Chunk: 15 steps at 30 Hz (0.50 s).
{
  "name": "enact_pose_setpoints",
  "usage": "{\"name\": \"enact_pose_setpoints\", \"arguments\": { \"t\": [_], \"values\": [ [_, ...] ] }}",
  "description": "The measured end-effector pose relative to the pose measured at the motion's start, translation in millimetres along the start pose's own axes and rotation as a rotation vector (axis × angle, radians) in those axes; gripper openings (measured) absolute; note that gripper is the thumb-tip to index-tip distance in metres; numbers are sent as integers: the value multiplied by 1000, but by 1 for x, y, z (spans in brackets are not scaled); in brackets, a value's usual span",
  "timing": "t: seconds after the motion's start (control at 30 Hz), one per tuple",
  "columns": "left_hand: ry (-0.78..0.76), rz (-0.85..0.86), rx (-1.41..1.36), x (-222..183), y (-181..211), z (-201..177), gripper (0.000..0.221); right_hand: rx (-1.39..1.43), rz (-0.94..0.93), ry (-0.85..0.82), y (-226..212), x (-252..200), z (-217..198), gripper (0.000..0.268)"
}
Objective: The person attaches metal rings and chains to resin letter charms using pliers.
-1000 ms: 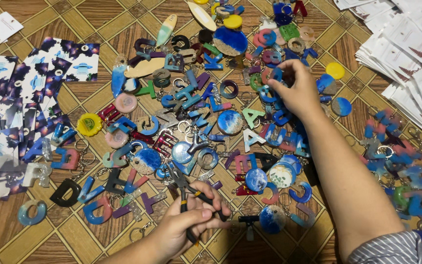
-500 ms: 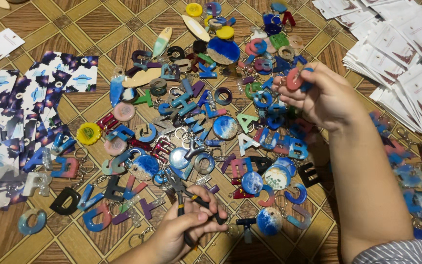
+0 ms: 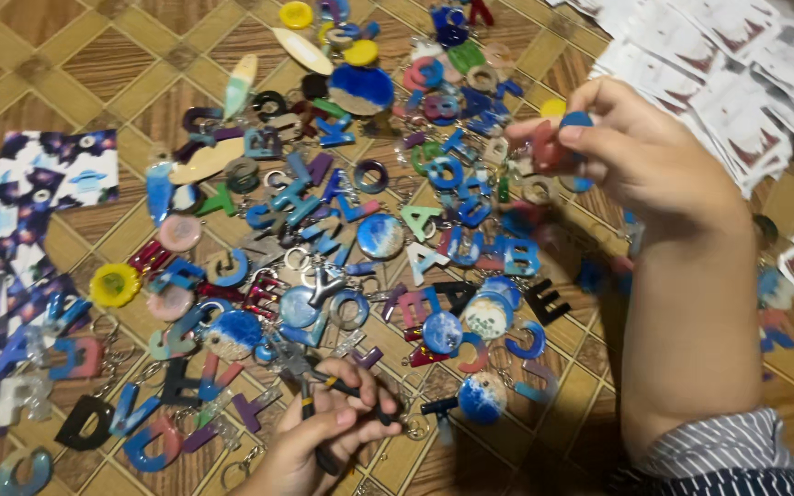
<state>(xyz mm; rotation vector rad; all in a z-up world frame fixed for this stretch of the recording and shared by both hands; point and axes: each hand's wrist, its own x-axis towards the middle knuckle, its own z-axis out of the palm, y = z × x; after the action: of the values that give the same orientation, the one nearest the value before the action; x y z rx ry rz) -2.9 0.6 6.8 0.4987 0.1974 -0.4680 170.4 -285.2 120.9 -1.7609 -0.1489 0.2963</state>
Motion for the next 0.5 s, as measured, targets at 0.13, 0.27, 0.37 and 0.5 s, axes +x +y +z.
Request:
{"name": "enact_pose_setpoints", "arguments": {
  "t": [0.13,0.27,0.37,0.5],
  "values": [
    [-35,4,31,-2,-1,0,21,-376,178,254,-30,-41,-11,11],
    [-26,13,73,-4,-3,-3,22,-428,146,412,3,-61,-52,14],
    [-32,33,81,-4,-5,-6,25,-533,309,538,16,-72,-61,21],
    [-48,70,101,-4,-6,-8,28,-670,406,646,61,-86,-89,22]
  ]
}}
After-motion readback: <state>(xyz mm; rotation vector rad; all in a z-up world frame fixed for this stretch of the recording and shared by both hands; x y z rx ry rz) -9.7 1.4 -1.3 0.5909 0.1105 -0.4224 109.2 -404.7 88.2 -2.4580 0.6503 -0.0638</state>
